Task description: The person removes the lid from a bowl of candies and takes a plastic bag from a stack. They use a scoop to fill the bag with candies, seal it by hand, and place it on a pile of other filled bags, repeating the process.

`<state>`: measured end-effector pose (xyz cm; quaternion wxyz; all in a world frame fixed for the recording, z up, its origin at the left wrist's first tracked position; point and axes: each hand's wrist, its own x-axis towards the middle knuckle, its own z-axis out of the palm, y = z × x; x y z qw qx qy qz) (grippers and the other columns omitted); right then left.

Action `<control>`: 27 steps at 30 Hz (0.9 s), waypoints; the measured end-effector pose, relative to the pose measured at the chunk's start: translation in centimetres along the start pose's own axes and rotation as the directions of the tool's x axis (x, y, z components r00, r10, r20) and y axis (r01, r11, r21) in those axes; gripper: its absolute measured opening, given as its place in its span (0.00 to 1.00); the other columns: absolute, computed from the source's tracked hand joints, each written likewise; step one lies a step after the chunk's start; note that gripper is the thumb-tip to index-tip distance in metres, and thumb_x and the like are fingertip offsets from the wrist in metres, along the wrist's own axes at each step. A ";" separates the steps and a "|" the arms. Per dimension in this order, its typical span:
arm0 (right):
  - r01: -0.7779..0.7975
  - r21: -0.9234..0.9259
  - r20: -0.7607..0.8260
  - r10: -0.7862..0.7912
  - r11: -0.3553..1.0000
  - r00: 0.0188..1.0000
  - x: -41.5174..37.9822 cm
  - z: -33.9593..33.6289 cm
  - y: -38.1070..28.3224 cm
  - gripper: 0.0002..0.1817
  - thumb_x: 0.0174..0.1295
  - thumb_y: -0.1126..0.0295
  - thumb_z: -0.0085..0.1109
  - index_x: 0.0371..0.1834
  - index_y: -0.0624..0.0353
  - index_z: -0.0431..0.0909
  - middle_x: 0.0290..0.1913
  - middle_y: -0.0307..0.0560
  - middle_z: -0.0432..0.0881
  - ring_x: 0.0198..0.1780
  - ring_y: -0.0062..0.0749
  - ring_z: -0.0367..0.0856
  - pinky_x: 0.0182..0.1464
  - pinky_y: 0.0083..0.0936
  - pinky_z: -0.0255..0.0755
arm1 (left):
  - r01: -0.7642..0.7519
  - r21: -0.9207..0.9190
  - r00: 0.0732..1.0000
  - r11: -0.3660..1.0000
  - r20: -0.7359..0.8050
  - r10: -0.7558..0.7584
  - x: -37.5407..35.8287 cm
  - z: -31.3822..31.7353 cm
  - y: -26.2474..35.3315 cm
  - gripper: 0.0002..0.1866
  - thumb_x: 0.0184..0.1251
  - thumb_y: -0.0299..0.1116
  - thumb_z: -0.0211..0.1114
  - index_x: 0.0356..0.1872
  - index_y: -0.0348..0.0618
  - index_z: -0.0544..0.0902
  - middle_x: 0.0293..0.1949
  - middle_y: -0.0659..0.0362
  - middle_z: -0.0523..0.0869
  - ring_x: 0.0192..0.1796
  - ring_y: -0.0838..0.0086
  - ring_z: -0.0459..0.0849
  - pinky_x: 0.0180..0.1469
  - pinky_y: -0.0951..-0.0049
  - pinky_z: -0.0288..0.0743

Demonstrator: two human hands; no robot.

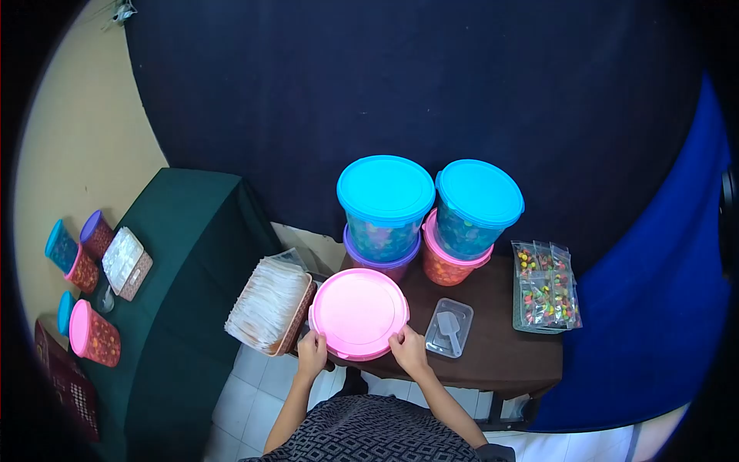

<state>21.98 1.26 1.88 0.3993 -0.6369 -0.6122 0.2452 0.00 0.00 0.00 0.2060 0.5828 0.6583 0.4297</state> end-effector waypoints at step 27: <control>0.235 0.117 -0.341 -0.183 0.965 0.922 2.6 -1.2 -4.7 0.11 0.46 0.76 0.59 0.16 0.61 0.64 0.16 0.46 0.68 0.18 0.34 0.68 0.23 0.26 0.63 | -0.124 -0.328 0.980 0.936 0.110 0.169 7.4 -2.0 3.2 0.06 0.59 0.27 0.55 0.28 0.34 0.70 0.23 0.57 0.75 0.23 0.81 0.71 0.25 0.79 0.65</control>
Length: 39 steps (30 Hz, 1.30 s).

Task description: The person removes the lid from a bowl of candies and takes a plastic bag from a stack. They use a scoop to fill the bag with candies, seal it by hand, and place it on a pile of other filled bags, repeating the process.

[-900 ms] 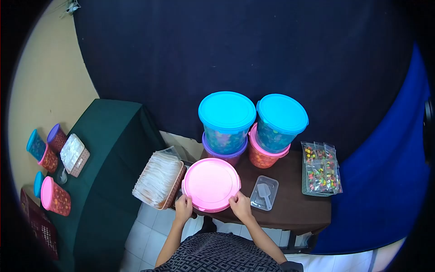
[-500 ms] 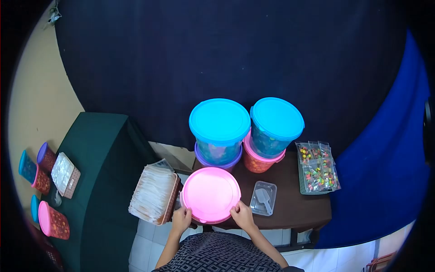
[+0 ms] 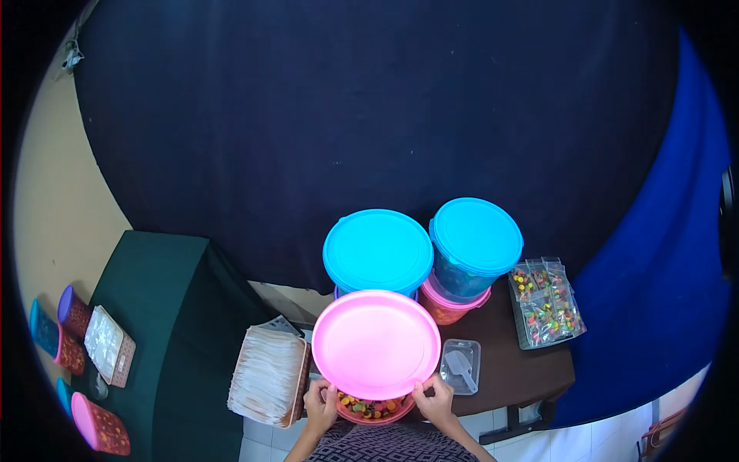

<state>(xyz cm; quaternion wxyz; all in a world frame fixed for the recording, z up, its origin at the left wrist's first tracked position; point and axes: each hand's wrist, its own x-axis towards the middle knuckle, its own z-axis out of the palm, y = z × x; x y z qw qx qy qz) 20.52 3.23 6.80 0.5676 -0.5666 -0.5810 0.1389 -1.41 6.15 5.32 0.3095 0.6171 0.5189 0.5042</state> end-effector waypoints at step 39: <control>0.282 -0.209 0.614 -0.099 0.936 0.783 -3.3 -0.7 0.7 0.19 0.51 0.62 0.53 0.45 0.58 0.70 0.53 0.49 0.67 0.61 0.45 0.57 0.59 0.44 0.46 | -0.083 0.703 0.959 0.706 0.249 -0.135 -6.0 2.2 -0.2 0.28 0.56 0.48 0.52 0.56 0.44 0.66 0.62 0.48 0.58 0.66 0.51 0.45 0.59 0.37 0.27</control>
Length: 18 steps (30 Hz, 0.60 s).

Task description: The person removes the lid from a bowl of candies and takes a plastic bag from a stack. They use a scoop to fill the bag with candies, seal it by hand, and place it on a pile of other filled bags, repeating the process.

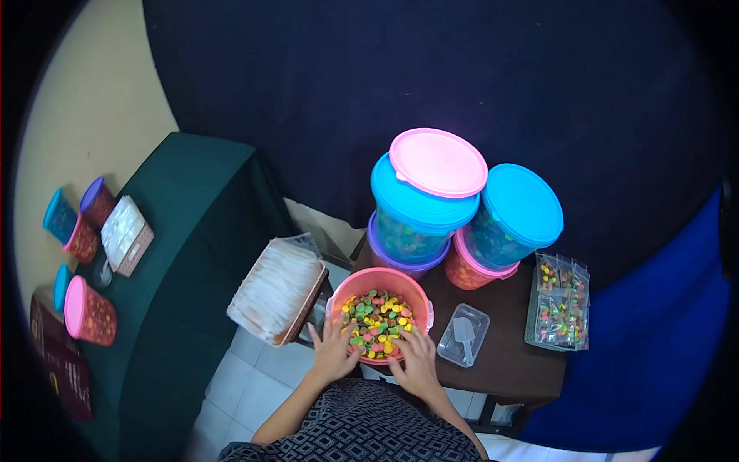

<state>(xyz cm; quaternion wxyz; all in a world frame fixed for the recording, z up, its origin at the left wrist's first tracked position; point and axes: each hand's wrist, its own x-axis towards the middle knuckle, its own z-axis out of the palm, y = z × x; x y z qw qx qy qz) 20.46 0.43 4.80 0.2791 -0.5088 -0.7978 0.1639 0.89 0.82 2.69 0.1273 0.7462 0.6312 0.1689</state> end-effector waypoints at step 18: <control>0.061 -0.065 -0.061 -0.065 0.996 0.996 0.4 4.4 -0.4 0.15 0.51 0.60 0.51 0.18 0.60 0.78 0.21 0.48 0.78 0.34 0.38 0.72 0.47 0.36 0.56 | -0.011 -0.092 0.999 0.996 0.031 0.014 -1.2 1.2 0.8 0.23 0.59 0.47 0.49 0.55 0.54 0.67 0.62 0.55 0.56 0.67 0.51 0.40 0.54 0.28 0.30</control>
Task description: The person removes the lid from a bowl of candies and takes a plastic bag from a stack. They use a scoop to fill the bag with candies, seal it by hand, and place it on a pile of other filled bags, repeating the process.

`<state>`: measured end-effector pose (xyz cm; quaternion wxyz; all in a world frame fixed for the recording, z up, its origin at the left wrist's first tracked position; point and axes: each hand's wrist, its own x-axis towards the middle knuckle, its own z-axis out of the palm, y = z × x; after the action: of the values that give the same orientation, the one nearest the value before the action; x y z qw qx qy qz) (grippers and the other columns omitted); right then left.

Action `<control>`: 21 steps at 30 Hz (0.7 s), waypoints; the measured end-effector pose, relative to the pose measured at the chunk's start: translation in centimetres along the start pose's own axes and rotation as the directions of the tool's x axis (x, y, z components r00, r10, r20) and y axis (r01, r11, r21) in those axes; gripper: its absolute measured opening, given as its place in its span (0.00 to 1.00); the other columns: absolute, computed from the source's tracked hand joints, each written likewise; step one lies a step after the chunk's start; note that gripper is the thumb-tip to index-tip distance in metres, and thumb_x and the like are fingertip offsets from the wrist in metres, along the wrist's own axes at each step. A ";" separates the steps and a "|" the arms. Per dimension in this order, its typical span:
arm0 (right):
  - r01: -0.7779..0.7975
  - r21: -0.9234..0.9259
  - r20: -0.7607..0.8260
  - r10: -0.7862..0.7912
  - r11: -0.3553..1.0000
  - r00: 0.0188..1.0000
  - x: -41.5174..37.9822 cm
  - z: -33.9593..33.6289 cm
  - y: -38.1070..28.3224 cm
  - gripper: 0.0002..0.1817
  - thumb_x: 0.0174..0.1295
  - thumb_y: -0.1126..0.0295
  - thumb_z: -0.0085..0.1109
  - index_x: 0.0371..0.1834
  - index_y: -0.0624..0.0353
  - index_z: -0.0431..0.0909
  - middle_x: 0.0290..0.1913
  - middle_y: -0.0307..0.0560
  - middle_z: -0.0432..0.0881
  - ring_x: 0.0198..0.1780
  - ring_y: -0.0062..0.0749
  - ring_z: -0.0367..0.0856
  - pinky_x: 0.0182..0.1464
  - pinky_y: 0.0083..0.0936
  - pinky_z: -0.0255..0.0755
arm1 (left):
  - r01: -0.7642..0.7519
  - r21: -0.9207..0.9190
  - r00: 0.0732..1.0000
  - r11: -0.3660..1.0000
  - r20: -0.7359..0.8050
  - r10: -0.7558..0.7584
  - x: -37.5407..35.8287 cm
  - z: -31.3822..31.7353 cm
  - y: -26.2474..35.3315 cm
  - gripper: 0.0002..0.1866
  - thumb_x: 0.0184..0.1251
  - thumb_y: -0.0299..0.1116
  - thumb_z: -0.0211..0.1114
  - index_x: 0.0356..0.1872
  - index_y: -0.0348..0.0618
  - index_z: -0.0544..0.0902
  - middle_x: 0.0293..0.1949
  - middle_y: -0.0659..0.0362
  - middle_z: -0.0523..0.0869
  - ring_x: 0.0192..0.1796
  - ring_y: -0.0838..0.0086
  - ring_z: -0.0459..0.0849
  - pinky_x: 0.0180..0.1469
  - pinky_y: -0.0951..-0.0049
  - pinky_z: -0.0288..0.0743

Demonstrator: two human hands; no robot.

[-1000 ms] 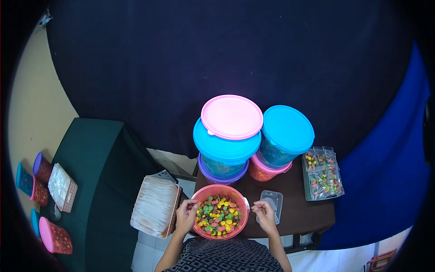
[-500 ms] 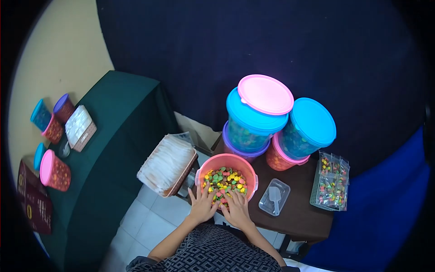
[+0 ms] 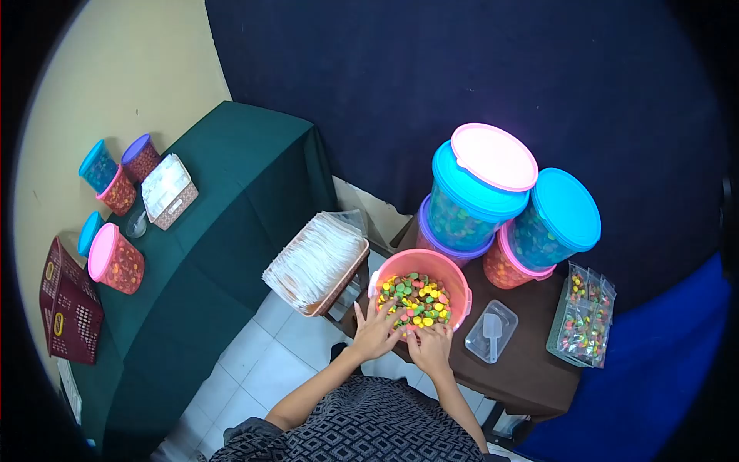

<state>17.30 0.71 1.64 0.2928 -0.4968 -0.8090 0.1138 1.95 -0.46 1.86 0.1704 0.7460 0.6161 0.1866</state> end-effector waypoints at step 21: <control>-0.416 -0.002 -0.243 0.403 0.909 0.882 8.4 5.7 -11.4 0.06 0.45 0.69 0.54 0.27 0.54 0.75 0.31 0.40 0.75 0.42 0.32 0.69 0.55 0.40 0.43 | -0.076 -0.290 0.996 0.954 -0.055 0.063 8.2 -6.3 -30.1 0.15 0.50 0.32 0.58 0.42 0.42 0.75 0.45 0.50 0.76 0.48 0.56 0.74 0.51 0.64 0.67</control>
<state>2.79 3.12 5.53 0.3431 -0.6741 -0.6477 0.0909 -25.50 13.30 -6.65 0.2579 0.7296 0.5588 0.2982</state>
